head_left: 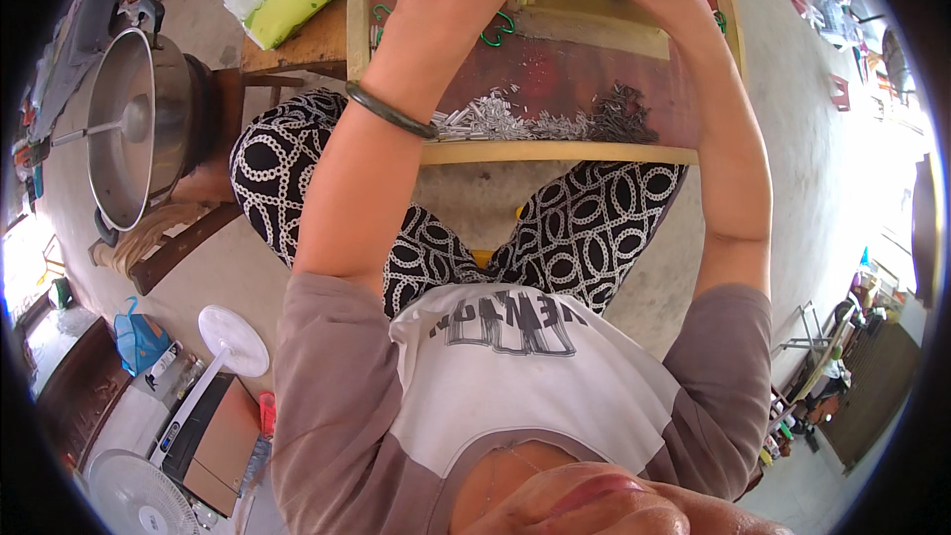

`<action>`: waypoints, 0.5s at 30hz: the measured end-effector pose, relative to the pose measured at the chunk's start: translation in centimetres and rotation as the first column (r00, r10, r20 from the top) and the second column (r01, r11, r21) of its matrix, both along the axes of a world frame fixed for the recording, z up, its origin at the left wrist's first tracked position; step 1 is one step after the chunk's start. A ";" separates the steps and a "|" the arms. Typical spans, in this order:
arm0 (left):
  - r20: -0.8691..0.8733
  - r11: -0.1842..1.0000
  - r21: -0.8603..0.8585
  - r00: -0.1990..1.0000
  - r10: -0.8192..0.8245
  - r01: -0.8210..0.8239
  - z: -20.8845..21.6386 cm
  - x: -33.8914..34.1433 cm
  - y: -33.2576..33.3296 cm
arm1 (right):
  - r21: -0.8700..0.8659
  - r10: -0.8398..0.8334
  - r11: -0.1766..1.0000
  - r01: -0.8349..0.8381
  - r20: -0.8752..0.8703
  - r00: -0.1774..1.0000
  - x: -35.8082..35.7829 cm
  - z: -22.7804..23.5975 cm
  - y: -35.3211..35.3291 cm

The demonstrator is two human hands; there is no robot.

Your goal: The person assembles green plastic hooks by threading a metal wire through a small plastic piece and attaching it to a larger green hook by hand.

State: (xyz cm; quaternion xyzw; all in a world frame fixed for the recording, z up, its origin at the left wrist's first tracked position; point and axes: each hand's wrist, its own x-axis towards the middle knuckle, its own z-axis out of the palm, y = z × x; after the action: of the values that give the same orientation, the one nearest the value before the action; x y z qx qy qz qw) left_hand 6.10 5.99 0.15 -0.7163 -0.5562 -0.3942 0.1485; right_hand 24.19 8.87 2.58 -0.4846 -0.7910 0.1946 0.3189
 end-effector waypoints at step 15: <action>-0.095 0.995 0.093 0.994 0.054 -0.045 1.4 1.1 -1.2 | 0.183 0.007 0.980 0.083 -0.447 0.894 0.3 -1.0 0.6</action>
State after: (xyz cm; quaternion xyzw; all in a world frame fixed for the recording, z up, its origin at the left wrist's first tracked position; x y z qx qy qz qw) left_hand 7.24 4.81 1.56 -0.7132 -0.5474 -0.3800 0.2178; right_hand 24.51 9.45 1.59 -0.4085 -0.7025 0.2148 0.5417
